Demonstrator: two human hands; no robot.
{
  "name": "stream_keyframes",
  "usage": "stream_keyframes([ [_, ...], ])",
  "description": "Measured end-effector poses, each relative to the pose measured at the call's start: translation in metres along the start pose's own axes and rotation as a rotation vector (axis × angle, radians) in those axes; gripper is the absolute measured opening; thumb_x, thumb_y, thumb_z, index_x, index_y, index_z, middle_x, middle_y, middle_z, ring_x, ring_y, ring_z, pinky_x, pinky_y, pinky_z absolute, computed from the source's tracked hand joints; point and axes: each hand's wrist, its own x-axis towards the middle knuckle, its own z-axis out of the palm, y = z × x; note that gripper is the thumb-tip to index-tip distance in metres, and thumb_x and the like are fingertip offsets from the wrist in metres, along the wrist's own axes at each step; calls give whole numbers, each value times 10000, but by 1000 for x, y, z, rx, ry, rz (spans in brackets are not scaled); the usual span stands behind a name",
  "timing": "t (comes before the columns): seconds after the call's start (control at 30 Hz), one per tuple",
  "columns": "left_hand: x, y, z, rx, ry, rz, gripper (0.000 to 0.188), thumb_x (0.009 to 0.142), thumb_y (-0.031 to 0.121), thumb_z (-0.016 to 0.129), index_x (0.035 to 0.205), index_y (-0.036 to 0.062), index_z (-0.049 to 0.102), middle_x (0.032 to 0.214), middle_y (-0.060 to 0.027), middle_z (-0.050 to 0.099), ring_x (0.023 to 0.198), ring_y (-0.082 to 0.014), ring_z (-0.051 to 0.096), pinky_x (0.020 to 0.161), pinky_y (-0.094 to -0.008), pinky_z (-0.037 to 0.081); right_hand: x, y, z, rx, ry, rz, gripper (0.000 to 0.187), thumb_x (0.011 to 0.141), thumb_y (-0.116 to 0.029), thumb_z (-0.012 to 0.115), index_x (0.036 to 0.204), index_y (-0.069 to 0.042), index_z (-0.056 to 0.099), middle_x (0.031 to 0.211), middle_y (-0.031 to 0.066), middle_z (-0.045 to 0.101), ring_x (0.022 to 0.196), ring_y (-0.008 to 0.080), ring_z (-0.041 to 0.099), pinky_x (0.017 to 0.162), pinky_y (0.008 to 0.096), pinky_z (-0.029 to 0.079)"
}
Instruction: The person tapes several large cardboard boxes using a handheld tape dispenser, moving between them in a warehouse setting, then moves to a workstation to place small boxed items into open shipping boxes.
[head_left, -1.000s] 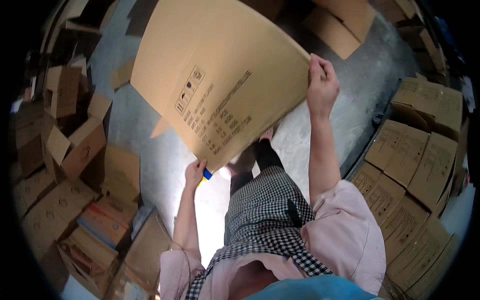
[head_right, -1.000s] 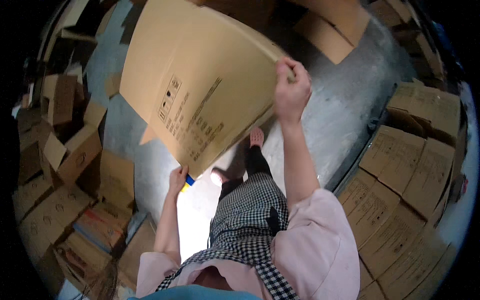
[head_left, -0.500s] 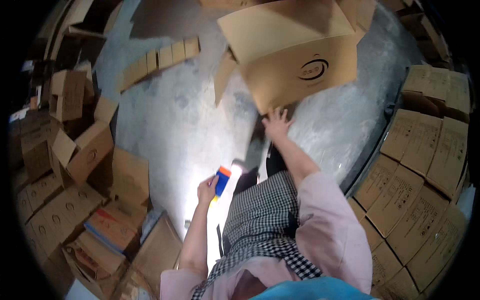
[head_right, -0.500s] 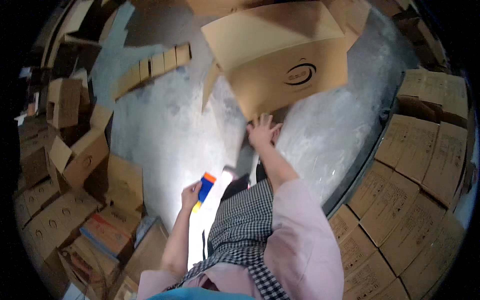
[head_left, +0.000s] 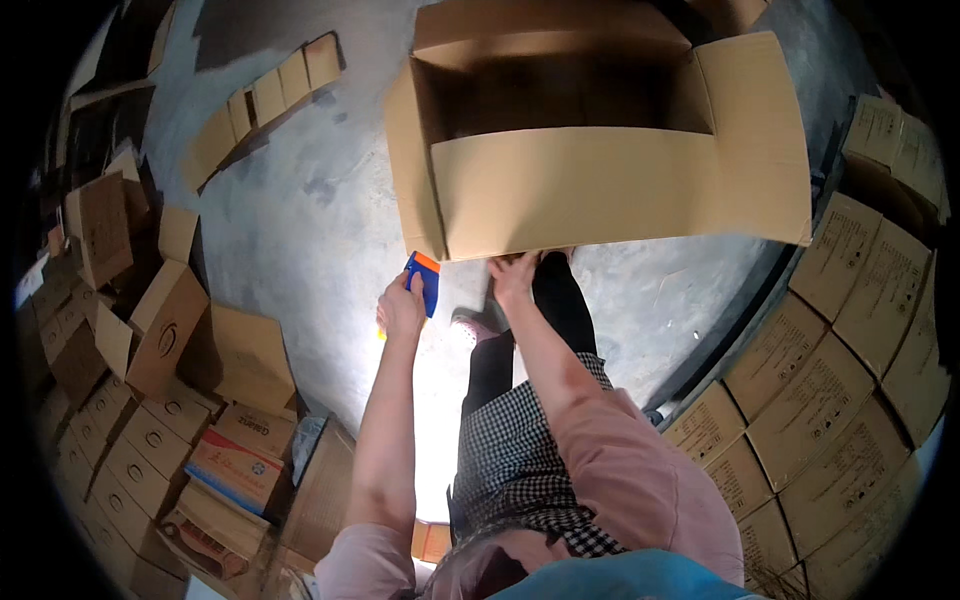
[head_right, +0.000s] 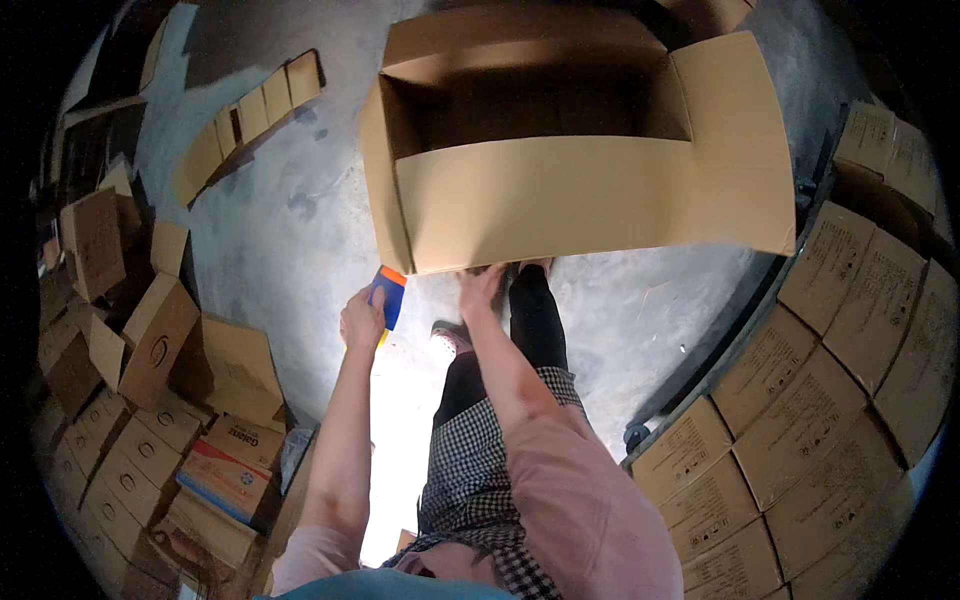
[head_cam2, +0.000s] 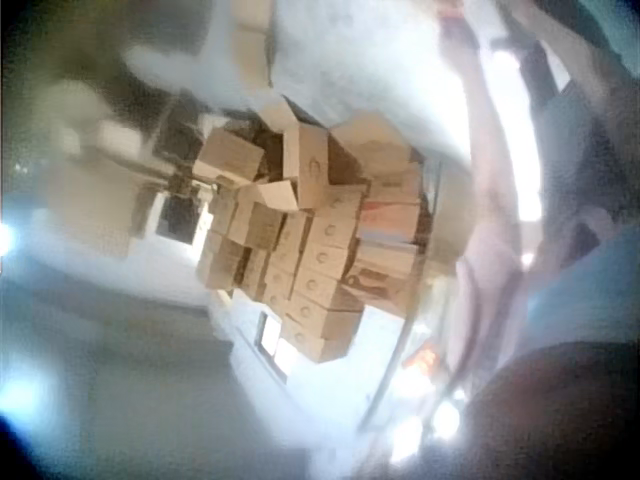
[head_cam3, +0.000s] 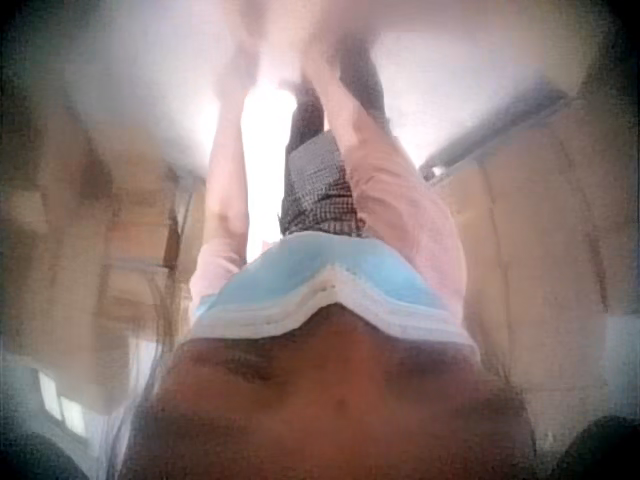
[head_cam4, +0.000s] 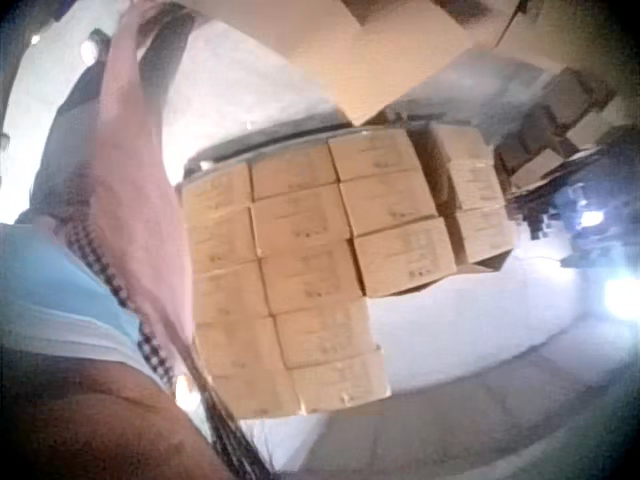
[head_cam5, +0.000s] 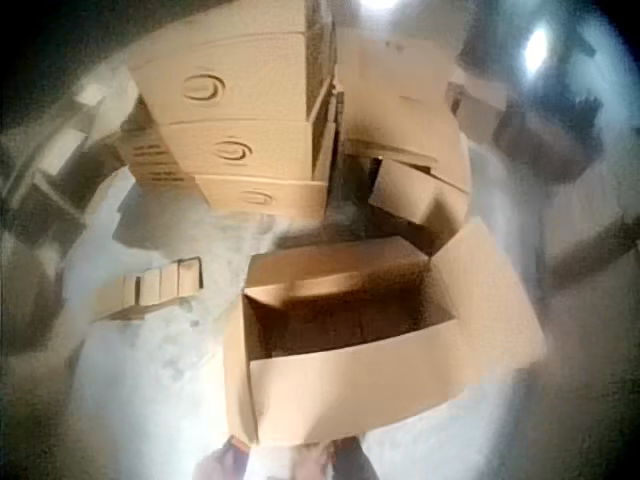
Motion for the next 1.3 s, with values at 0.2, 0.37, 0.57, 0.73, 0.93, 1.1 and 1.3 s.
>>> stream_keyframes([
  [0.2, 3, 50, 17, 331, -95, 11, 424, 915, 465, 521, 1145, 150, 688, 1053, -188, 690, 1011, -346, 658, 881, -454, 503, -35, -118, 16, -674, -170, -713, 651, 1015, -199, 472, 1535, -84, 98, 1532, 167, 271, 1300, 292, 441, 1009, 355, 426],
  [0.37, 46, 66, 8, 416, -208, -30, 478, 923, 509, 510, 1216, 155, 641, 1033, -201, 691, 1003, -367, 656, 852, -461, 515, -71, -179, 101, -1343, -348, -1293, 655, 942, -205, 567, 1510, -104, 257, 1565, 186, 231, 1415, 392, 265, 1087, 494, 297],
  [0.57, 115, 121, -15, 144, -13, 305, 681, 883, 666, 477, 1415, 241, 461, 1004, -233, 680, 956, -417, 650, 817, -490, 510, 16, -250, 197, -1977, -463, -1693, 620, 917, -408, 538, 1490, -281, 338, 1606, 88, 119, 1439, 485, 44, 1140, 637, 123],
  [0.73, 175, 202, -62, 327, 38, 261, 842, 833, 690, 542, 1475, 181, 350, 1037, -223, 681, 985, -405, 648, 837, -481, 510, 56, -259, 232, -1827, -721, -1659, 703, 870, -420, 590, 1492, -216, 335, 1597, 83, 163, 1455, 416, 102, 1134, 611, 203],
  [0.93, 294, 163, -121, 245, 43, 436, 855, 832, 564, 630, 1491, 129, 302, 1106, -206, 670, 1043, -358, 641, 875, -462, 497, 71, -332, 253, -1606, 478, -1701, 1289, 601, -811, 656, 1521, -62, 150, 1582, 225, 42, 1447, 448, 50, 1149, 615, 103],
  [1.1, 310, 215, -126, 573, 82, 463, 786, 778, 392, 680, 1479, 245, 357, 1111, -240, 655, 1046, -380, 629, 872, -448, 499, 114, -464, 187, -1161, 400, -1561, 1353, 624, -554, 833, 1514, 0, -23, 1562, 276, 56, 1441, 430, 104, 1174, 488, 155],
  [1.3, 409, 169, -82, 585, 147, 581, 457, 923, 233, 501, 1316, 2, 473, 1004, -256, 656, 937, -434, 619, 808, -523, 480, 158, -505, 179, -851, -37, -1297, 789, 732, -419, 823, 1296, 0, 463, 1230, 167, 584, 1143, 304, 556, 965, 417, 436],
])
